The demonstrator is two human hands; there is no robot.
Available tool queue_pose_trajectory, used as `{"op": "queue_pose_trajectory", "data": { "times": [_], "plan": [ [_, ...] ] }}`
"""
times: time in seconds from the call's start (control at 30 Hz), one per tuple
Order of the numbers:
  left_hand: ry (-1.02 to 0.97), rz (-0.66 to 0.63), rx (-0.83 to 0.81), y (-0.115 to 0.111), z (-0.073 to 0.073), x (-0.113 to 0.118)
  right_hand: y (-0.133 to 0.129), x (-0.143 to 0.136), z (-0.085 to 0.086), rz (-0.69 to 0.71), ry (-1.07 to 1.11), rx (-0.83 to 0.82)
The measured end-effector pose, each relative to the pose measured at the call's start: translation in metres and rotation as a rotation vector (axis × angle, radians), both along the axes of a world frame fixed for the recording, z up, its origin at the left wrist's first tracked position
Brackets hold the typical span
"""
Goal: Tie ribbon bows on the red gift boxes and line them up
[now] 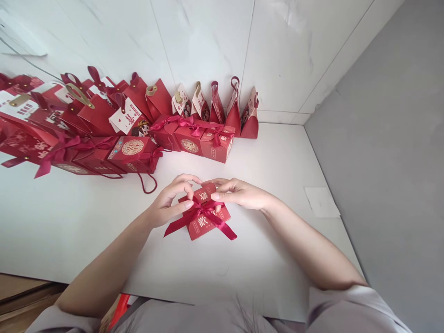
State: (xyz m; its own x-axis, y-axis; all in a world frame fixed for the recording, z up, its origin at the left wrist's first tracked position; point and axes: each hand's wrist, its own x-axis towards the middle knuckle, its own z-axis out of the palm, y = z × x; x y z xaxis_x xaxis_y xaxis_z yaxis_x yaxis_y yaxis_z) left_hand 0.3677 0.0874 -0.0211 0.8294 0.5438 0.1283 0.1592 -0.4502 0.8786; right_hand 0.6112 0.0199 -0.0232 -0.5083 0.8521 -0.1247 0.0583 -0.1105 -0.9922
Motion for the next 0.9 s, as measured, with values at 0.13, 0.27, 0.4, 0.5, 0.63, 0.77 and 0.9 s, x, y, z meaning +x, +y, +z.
{"op": "queue_pose_trajectory", "data": {
  "times": [0.13, 0.27, 0.4, 0.5, 0.63, 0.77, 0.9],
  "plan": [
    [0.033, -0.009, -0.011, 0.001, 0.000, -0.001, 0.000, -0.001, 0.003, 0.005, -0.029, 0.015],
    [0.069, -0.001, -0.009, 0.003, 0.000, -0.002, -0.002, 0.000, 0.006, 0.025, -0.042, 0.047],
    [0.103, 0.001, 0.069, 0.003, 0.002, -0.004, -0.006, 0.000, 0.009, 0.037, -0.102, 0.062],
    [0.127, -0.002, 0.201, 0.002, 0.005, -0.006, -0.008, -0.001, 0.011, 0.030, -0.132, 0.061],
    [0.119, 0.010, 0.405, 0.000, 0.008, -0.008, -0.010, -0.003, 0.014, 0.014, -0.146, 0.065],
    [0.125, 0.036, 0.580, 0.001, 0.008, -0.010, -0.011, -0.004, 0.015, -0.011, -0.188, 0.063],
    [0.153, 0.039, 0.660, 0.002, 0.008, -0.011, -0.013, -0.004, 0.015, -0.014, -0.225, 0.070]
  ]
}}
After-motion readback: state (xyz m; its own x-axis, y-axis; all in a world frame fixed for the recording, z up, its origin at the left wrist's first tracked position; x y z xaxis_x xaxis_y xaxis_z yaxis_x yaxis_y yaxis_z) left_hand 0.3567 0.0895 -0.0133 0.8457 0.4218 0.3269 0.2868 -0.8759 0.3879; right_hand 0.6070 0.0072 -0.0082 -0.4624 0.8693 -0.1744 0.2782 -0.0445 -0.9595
